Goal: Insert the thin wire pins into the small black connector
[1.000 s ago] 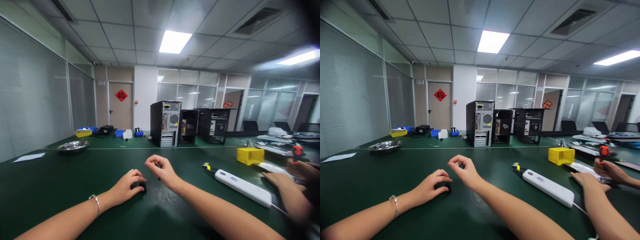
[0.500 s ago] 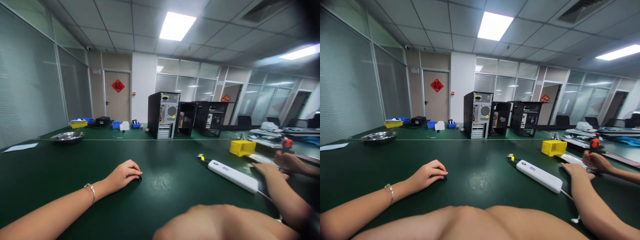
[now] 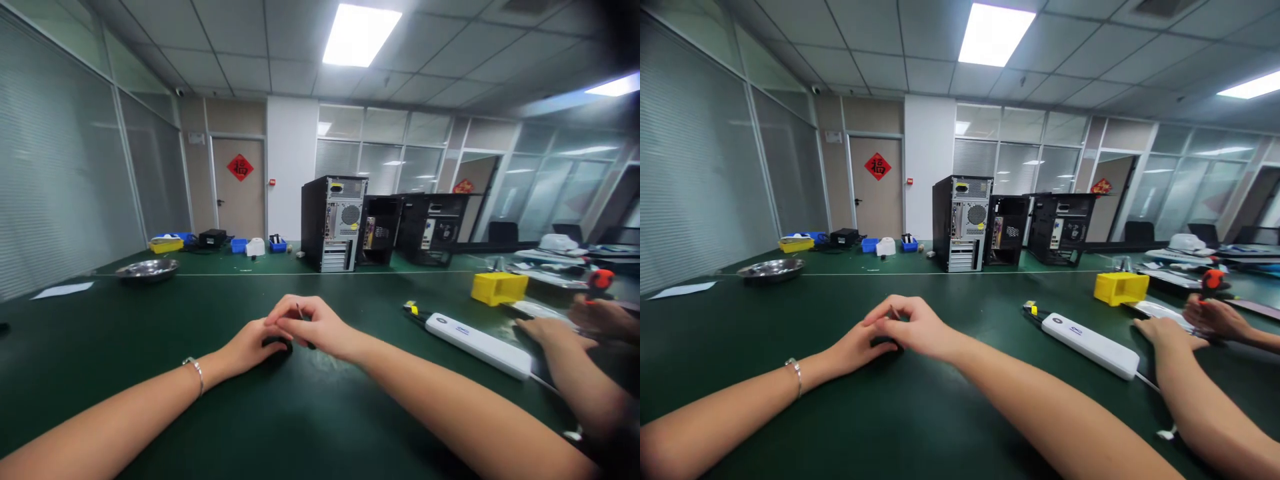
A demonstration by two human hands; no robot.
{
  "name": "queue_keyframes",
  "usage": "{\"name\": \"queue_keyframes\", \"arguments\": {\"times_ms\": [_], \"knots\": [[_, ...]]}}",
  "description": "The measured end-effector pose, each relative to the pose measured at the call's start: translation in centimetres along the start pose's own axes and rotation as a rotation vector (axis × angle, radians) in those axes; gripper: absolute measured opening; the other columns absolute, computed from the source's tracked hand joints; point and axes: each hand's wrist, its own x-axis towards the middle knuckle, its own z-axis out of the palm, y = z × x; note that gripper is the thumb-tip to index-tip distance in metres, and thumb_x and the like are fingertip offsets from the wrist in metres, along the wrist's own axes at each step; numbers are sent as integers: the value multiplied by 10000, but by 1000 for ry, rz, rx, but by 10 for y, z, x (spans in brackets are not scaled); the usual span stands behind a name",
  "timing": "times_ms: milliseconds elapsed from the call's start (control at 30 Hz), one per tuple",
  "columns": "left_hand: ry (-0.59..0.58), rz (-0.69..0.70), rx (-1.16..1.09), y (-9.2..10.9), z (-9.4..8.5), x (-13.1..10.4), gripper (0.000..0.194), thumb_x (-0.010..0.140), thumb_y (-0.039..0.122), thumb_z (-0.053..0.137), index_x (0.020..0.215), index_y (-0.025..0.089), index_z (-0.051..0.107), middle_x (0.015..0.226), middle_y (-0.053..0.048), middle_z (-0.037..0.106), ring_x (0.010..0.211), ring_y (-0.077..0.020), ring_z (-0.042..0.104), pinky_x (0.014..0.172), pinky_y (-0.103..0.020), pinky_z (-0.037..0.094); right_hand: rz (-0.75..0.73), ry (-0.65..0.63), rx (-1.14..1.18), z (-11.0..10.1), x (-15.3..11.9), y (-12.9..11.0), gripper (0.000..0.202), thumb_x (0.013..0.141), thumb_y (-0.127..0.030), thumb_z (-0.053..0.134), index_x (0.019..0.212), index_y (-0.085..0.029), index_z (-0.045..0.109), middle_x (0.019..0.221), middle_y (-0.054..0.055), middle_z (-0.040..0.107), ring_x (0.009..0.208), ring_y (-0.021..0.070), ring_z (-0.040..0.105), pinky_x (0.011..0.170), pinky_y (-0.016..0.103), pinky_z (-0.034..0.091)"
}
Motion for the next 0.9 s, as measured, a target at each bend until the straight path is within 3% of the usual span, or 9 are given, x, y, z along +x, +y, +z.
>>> {"name": "queue_keyframes", "arguments": {"times_ms": [67,133,233,433,567,667,900], "knots": [[-9,-18,-33,-1,-1,1,194,819,274,649,995,212,702,1034,-46,707,988,-212,633,931,-328,457,125,66,-128,-13,2,34,190,816,-310,607,878,-141,666,593,-51,505,414,41,373,383,167,290],[-18,-59,-87,-1,-2,2,203,805,270,662,995,212,703,1041,-42,716,992,-208,640,936,-322,458,193,51,-192,-27,3,61,179,783,-310,635,828,-136,650,584,-54,504,432,46,371,387,165,293],[-20,-136,-166,-2,-3,3,250,786,275,678,1027,207,688,1048,-44,718,978,-210,648,912,-325,476,219,-3,-231,-39,2,79,158,766,-287,650,825,-142,631,617,-51,529,490,56,411,458,173,343],[-18,-116,-201,1,-1,2,198,795,259,662,985,202,668,997,-39,713,942,-195,648,901,-330,479,109,-18,-351,-32,3,89,101,749,-216,662,797,-142,613,719,-21,593,649,93,503,606,203,404],[36,-109,-227,2,-1,2,302,752,268,711,1026,205,599,1050,-51,676,1009,-206,619,950,-358,455,85,-10,-437,-29,3,92,88,755,-222,671,800,-155,636,757,-18,619,695,107,531,661,217,423],[42,-119,-101,2,-1,2,354,716,309,744,1026,210,605,1048,-57,659,1004,-227,598,936,-375,448,57,-8,-505,-28,2,91,82,755,-208,672,824,-166,666,829,-2,647,755,125,569,710,230,441],[38,-94,87,8,-2,1,280,738,328,720,970,200,631,963,-52,640,919,-229,576,843,-348,453,-50,-74,-696,-26,-2,82,132,802,-160,573,869,-180,684,837,17,674,758,139,610,723,230,455]]}}
